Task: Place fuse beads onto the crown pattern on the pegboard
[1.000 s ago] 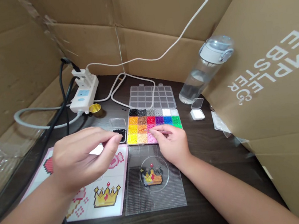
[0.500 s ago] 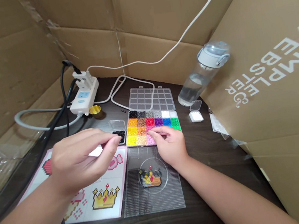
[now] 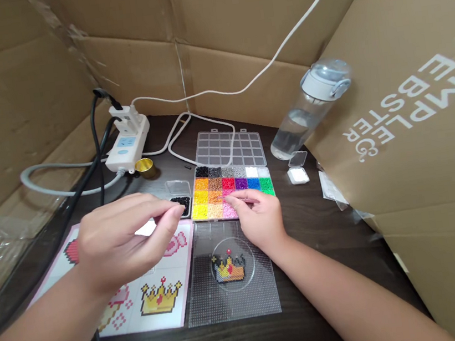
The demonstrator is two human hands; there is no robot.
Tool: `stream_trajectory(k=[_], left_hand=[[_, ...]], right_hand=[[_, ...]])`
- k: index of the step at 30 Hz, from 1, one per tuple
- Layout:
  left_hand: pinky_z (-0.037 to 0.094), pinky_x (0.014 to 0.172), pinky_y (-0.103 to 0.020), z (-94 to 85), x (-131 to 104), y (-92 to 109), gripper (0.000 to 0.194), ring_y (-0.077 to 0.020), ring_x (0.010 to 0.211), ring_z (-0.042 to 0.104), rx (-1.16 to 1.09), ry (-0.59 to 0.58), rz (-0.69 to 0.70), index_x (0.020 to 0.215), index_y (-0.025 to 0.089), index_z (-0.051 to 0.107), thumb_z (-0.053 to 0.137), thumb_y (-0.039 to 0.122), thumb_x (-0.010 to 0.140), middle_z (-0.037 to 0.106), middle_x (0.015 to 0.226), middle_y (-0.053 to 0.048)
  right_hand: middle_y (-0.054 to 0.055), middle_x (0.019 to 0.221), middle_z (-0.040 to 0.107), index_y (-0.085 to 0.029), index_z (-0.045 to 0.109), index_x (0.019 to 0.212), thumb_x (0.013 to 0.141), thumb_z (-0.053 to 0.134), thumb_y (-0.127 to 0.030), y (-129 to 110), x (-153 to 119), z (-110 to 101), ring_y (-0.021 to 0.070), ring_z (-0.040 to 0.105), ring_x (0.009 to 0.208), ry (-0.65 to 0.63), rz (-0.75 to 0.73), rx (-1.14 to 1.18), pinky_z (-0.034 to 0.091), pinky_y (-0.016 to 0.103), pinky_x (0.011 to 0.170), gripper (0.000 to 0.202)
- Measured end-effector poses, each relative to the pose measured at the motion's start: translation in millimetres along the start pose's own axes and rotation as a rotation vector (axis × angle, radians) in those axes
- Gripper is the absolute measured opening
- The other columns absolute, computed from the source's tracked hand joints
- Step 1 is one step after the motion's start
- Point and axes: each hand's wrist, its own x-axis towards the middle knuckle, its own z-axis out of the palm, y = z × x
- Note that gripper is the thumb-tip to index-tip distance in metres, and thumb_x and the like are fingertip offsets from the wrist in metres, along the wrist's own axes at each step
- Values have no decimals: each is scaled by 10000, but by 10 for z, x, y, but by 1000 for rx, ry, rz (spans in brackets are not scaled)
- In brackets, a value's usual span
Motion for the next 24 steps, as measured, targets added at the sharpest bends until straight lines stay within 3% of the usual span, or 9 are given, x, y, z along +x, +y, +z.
stream_trajectory(k=[7,12,15,18,24], left_hand=[[440,512,-248,47,-11,-24,48,-105,530,570,-10,-3,-15,713,144,633,649,108,739,624,598,5],[418,472,-241,83,-17,-49,79,-98,510,568,-10,10,-25,682,154,622,644,115,747,630,591,8],[418,469,-245,87,-14,-37,82,-104,521,580,-20,22,-15,682,165,618,653,112,733,630,593,15],[409,461,-251,86,-13,-22,94,-108,533,587,-20,26,-18,678,176,611,657,109,724,621,587,24],[369,449,-257,108,-30,-38,106,-97,525,553,8,-3,-40,694,205,606,656,121,735,597,577,47]], right_hand=[[35,622,688,-164,755,779,742,728,-267,-179,-83,-155,131,612,530,110,-28,55,498,246,453,113],[25,610,692,-194,766,805,759,730,-217,-328,-444,-471,73,484,396,100,-39,79,387,215,357,63],[45,730,733,-220,770,841,790,701,-179,-241,-733,-604,75,514,416,-9,0,42,408,218,371,95],[53,856,750,-245,769,856,799,687,-154,-95,-933,-647,86,567,467,-39,21,11,427,215,389,135],[42,856,754,-260,764,865,807,673,-135,33,-972,-652,144,673,630,-83,19,-1,504,227,471,165]])
